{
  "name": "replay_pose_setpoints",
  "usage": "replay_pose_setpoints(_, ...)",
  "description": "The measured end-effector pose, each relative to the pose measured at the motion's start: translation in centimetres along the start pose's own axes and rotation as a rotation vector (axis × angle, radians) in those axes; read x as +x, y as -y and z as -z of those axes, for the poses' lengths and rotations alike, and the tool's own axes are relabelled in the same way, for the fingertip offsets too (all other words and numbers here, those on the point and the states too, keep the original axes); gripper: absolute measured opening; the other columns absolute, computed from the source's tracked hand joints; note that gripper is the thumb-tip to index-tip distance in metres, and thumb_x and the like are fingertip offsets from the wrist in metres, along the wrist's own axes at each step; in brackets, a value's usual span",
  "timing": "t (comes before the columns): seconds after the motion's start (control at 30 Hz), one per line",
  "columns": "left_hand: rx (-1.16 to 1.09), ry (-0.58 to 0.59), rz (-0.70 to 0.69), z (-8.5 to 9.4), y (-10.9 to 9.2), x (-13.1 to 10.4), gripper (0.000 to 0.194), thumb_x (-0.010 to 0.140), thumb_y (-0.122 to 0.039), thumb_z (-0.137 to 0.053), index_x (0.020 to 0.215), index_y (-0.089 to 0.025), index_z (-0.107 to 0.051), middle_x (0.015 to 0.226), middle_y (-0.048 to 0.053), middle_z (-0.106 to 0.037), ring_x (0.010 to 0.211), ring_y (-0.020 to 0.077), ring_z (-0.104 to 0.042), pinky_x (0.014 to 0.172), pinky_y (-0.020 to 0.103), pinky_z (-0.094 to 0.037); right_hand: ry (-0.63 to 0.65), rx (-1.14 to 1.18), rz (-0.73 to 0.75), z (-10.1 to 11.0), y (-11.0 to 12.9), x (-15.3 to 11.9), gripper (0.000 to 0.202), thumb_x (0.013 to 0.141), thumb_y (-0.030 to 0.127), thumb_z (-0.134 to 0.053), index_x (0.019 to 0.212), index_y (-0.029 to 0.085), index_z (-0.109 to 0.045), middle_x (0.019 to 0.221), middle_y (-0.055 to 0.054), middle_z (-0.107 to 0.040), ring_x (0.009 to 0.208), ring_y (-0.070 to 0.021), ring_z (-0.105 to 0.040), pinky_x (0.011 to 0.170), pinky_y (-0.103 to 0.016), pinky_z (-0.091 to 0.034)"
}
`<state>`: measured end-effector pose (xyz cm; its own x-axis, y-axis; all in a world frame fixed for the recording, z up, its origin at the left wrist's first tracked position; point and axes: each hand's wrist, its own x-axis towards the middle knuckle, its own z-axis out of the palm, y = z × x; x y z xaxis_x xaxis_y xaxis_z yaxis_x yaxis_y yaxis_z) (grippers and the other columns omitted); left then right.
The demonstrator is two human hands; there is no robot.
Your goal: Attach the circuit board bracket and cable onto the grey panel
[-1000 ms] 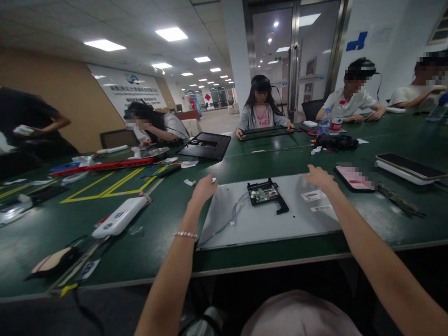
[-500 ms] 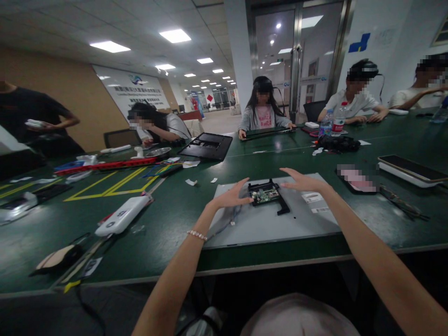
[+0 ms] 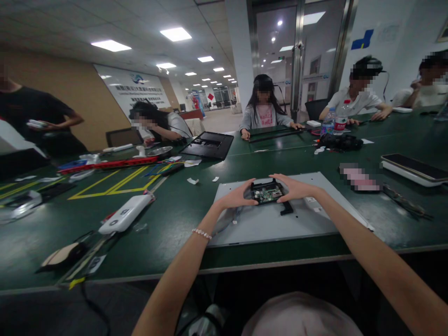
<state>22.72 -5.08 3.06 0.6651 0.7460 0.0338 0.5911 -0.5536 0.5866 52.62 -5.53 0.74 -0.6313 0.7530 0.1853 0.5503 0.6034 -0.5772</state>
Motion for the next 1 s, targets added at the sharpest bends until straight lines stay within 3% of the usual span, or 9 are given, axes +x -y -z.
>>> replay_pose_setpoints(0.13, -0.002, 0.005, 0.006, -0.2, 0.0, 0.0, 0.105, 0.071, -0.059, -0.07, 0.153, -0.017, -0.021, 0.156, 0.014, -0.028, 0.14, 0.0299, -0.033, 0.116, 0.041, -0.024, -0.004, 0.023, 0.003, 0.1, 0.4, -0.2, 0.102, 0.071, 0.053, -0.074, 0.153, 0.025, -0.021, 0.155, -0.013, -0.029, 0.14, -0.0313, -0.032, 0.114, -0.049, -0.025)
replay_pose_setpoints(0.3, -0.002, 0.014, 0.005, -0.4, 0.3, 0.0, 0.106, 0.07, -0.059, -0.071, 0.154, -0.017, -0.021, 0.157, 0.014, -0.027, 0.141, 0.0298, -0.03, 0.117, 0.041, -0.022, 0.003, 0.015, -0.014, 0.6, 0.6, -0.5, 0.103, 0.069, 0.052, -0.075, 0.153, 0.027, -0.021, 0.152, -0.013, -0.032, 0.137, -0.0323, -0.035, 0.113, -0.049, -0.028)
replay_pose_setpoints(0.47, 0.0, 0.011, -0.015, -0.8, 0.0, 0.0, 0.103, 0.071, -0.058, -0.071, 0.153, -0.018, -0.022, 0.156, 0.013, -0.03, 0.14, 0.029, -0.033, 0.117, 0.041, -0.022, 0.04, 0.012, -0.015, 0.6, 0.1, -0.6, 0.105, 0.069, 0.054, -0.074, 0.153, 0.031, -0.018, 0.153, -0.011, -0.029, 0.137, -0.0335, -0.033, 0.113, -0.05, -0.026)
replay_pose_setpoints(0.73, -0.007, 0.01, -0.041, -0.8, 0.4, 0.4, 0.104, 0.07, -0.057, -0.071, 0.153, -0.017, -0.022, 0.154, 0.015, -0.033, 0.138, 0.0307, -0.035, 0.116, 0.043, -0.023, 0.081, 0.016, -0.014, 0.2, -0.4, -0.3, 0.109, 0.068, 0.056, -0.074, 0.154, 0.026, -0.014, 0.157, -0.013, -0.021, 0.141, -0.0319, -0.028, 0.115, -0.047, -0.023)
replay_pose_setpoints(1.0, 0.035, -0.014, -0.021, -0.2, 1.3, 0.4, 0.105, 0.068, -0.061, -0.072, 0.151, -0.015, -0.027, 0.15, 0.019, -0.037, 0.137, 0.0361, -0.035, 0.115, 0.05, -0.022, 0.015, -0.002, -0.002, -0.3, -0.2, 0.7, 0.111, 0.069, 0.051, -0.074, 0.155, 0.024, -0.01, 0.157, -0.015, -0.022, 0.143, -0.0336, -0.023, 0.116, -0.051, -0.021)
